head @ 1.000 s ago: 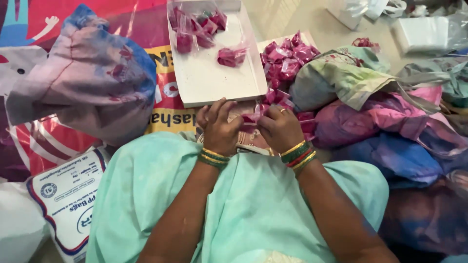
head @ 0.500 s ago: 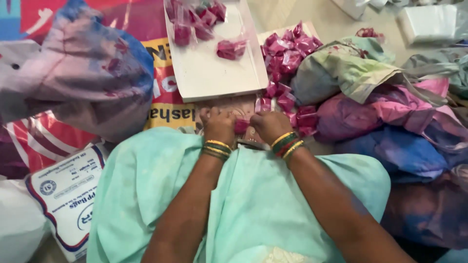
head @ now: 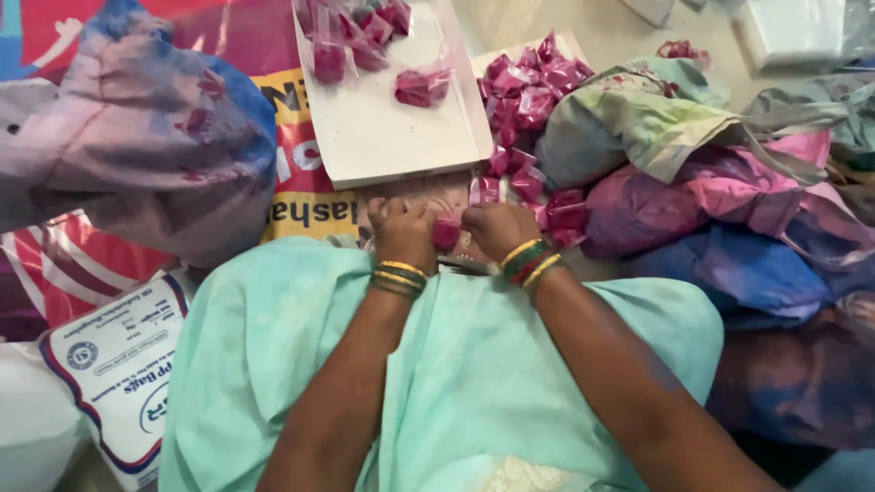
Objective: The person packs small items into individual plastic packets by hand and then places the filled packets into a tray.
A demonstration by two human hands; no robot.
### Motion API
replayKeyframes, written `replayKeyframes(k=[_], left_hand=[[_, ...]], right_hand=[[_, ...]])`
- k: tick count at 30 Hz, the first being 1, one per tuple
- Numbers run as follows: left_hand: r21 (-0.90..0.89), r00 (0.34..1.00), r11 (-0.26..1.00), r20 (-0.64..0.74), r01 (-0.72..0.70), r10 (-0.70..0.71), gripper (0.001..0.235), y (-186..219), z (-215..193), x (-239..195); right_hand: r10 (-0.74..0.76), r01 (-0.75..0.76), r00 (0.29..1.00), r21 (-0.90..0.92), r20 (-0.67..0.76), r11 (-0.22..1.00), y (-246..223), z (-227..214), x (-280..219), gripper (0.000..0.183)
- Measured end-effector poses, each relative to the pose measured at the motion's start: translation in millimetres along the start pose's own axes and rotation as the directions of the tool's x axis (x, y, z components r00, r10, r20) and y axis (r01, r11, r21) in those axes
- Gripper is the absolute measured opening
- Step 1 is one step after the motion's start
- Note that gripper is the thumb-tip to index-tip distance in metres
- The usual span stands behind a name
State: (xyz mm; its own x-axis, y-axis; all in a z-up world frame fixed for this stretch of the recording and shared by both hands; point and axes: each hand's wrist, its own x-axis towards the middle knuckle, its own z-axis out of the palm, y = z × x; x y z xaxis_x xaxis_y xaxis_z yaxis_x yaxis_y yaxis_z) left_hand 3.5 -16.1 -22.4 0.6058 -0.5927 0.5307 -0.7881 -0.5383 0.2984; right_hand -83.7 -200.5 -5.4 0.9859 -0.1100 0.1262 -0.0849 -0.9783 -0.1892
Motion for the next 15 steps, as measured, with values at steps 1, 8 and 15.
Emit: replayKeyframes(k=[1, 8, 15], left_hand=[[0.004, 1.000, 1.000, -0.004, -0.002, 0.002, 0.016, -1.7, 1.5, 0.4], [0.022, 0.999, 0.999, 0.046, -0.025, 0.024, 0.013, 0.0, 3.8, 2.5], [-0.036, 0.999, 0.998, 0.013, -0.051, 0.051, 0.015, -3.3, 8.1, 0.5]], right_hand=[[-0.003, 0.003, 1.000, 0.000, -0.006, 1.000, -2.8, -6.6, 3.1, 0.008], [-0.074, 0.076, 0.995, 0.028, -0.066, 0.997, -4.5, -17.2, 5.5, 0.009], [-0.150, 0.153, 0.987, 0.058, -0.052, 0.987, -7.6, -18.3, 7.2, 0.006]])
